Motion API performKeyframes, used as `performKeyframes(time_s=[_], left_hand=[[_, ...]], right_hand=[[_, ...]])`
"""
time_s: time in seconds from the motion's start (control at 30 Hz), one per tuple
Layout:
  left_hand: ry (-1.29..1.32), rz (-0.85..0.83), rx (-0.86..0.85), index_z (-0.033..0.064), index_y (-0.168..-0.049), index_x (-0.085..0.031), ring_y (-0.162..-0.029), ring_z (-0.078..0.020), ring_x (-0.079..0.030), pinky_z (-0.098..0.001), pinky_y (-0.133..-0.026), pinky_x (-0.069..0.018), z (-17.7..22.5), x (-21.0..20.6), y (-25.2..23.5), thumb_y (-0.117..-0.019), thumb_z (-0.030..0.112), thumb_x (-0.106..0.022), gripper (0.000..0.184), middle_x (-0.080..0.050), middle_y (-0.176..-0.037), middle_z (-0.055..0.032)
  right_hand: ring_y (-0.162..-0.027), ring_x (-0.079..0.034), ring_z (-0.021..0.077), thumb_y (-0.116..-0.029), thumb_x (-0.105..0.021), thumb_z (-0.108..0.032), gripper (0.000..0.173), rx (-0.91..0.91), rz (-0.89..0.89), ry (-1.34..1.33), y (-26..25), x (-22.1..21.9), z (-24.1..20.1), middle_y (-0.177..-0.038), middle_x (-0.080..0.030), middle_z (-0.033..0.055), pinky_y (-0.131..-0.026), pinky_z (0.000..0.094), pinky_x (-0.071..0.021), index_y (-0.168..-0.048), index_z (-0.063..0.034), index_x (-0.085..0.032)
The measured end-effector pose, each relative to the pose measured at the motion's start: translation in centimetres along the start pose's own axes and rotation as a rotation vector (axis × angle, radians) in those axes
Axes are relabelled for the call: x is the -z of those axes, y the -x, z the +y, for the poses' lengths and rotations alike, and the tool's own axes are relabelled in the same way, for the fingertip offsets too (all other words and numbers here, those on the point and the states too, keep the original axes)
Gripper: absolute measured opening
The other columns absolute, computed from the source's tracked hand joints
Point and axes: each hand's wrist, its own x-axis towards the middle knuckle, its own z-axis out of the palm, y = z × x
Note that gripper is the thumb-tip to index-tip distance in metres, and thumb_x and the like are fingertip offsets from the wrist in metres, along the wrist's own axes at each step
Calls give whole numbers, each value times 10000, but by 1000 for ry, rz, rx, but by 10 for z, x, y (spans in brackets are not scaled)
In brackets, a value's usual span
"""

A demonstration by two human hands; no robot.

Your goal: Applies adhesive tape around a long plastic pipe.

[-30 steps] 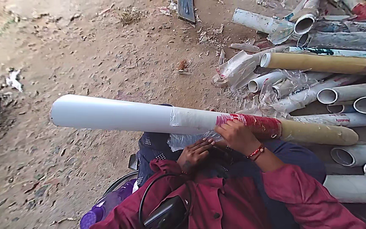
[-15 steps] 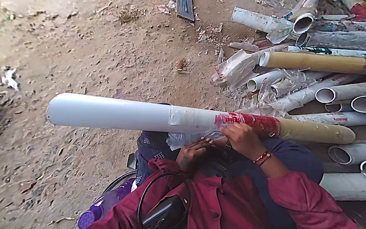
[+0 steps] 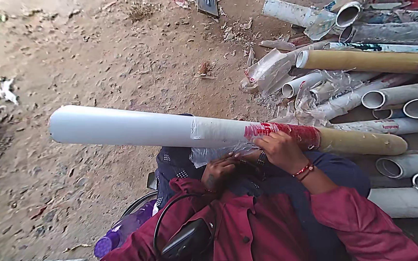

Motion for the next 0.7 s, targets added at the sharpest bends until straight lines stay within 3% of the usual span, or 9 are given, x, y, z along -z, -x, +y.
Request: performKeyframes(time_s=[0.17, 0.27, 0.37, 0.43, 0.53, 0.63, 0.7], left_hand=[[-3, 2, -33, -12, -747, -699, -1034, -256, -761, -332, -1001, -552, -2, 2, 0, -912, -64, -569, 216, -791, -921, -146], [0, 9, -43, -10, -751, -690, -1033, -258, -760, -331, -1002, -553, -1, 5, -3, -920, -61, -571, 212, -789, -919, -145], [-20, -6, 0, -15, -815, -732, -1027, -262, -764, -338, -988, -559, 14, 15, -15, -940, -46, -573, 205, -794, -987, -140], [16, 16, -81, 4, -912, -714, -1095, -275, -738, -352, -1027, -543, 6, 11, -11, -1002, -19, -524, 211, -770, -1090, -177], [-23, 73, -156, 31, -1051, -681, -1206, -275, -677, -371, -1094, -494, 7, 16, -15, -1036, 14, -511, 172, -715, -1202, -209], [-319, 86, -97, 78, -1172, -689, -1284, -231, -619, -411, -1161, -396, 12, 26, -31, -1058, 147, -539, 200, -710, -1269, -122], [-505, -44, -10, 96, -1325, -664, -1362, -207, -565, -460, -1172, -344, 13, 27, -41, -1060, 354, -525, 395, -667, -1391, -59]], right_hand=[[-546, -629, 334, -823, -650, 6, 168, 25, -17, 70, -17, -9, -13, -616, -617, 148, -500, 434, -451, -930, -41, -771], [-564, -649, 360, -804, -653, 81, 216, -15, -105, 72, -5, 0, -7, -640, -641, 169, -527, 462, -486, -953, -23, -770], [-578, -660, 342, -901, -556, -3, 187, -113, 6, 37, 9, -1, -3, -685, -675, 161, -524, 444, -491, -915, -6, -743], [-680, -703, 330, -987, -518, -109, 276, -218, 129, -28, 12, -5, -6, -777, -730, 150, -599, 428, -545, -939, -9, -770], [-920, -716, 335, -1021, -480, -175, 331, -367, 168, -211, 10, -14, -23, -917, -751, 144, -793, 442, -564, -935, -8, -752], [-985, -714, 312, -1032, -463, -180, 343, -447, 237, -324, 11, -26, -42, -991, -756, 151, -886, 406, -553, -951, 3, -741], [-1056, -708, 285, -1054, -443, -196, 374, -483, 297, -409, 17, -32, -52, -1080, -756, 160, -967, 360, -531, -967, 12, -741]])
